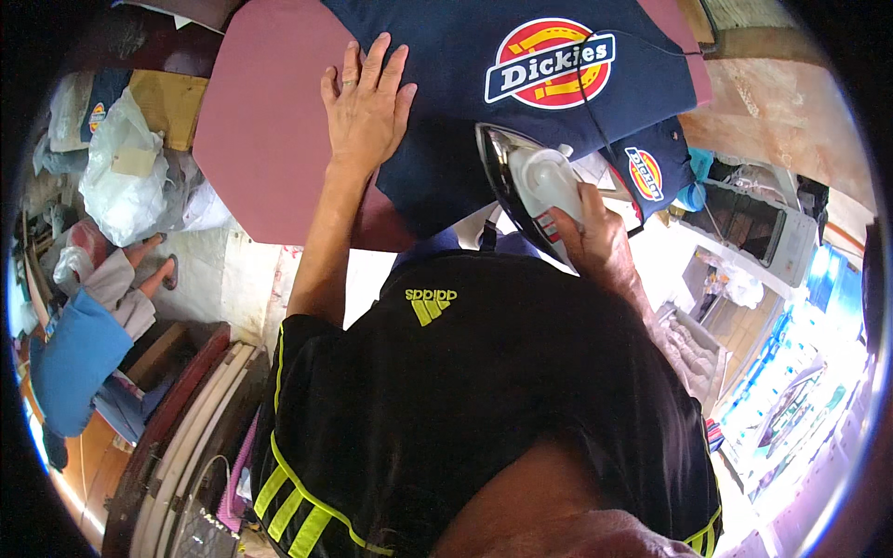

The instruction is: The person irons a dark blue t-shirt on a pink ironing board. They smooth the fabric, use a white iron to press the front and back, and flip the shirt to iron different sections. The person also folds the shirt after ironing.

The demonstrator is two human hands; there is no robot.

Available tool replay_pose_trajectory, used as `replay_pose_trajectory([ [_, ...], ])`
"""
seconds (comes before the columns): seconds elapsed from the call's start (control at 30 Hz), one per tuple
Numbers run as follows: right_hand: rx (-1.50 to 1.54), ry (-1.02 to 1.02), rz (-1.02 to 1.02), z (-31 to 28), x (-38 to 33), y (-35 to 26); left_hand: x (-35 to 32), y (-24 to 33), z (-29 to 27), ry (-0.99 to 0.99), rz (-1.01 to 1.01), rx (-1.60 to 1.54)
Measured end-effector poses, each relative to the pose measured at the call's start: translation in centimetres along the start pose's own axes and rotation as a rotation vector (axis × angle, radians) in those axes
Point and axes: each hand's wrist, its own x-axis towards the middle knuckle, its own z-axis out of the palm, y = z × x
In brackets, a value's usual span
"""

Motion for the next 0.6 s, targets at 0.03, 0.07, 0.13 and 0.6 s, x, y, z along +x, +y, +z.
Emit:
replay_pose_trajectory([
  [0.03, 0.011, -0.002, 0.047, 0.1, -0.4, 0.1, 0.0, 0.0, -0.1, -0.008, -0.008, 0.001],
  [0.07, -0.027, -0.025, 0.095, 0.2, -0.6, 0.1, 0.0, -0.1, -0.2, -0.027, -0.015, 0.010],
  [0.13, 0.011, 0.004, 0.026, 0.2, -0.1, -0.7, 0.3, 0.1, -0.3, -0.056, -0.022, 0.023],
  [0.6, 0.439, 0.500, 0.672, -6.3, -8.2, 9.7, 0.8, -0.1, -0.8, -0.125, -0.010, 0.017],
])
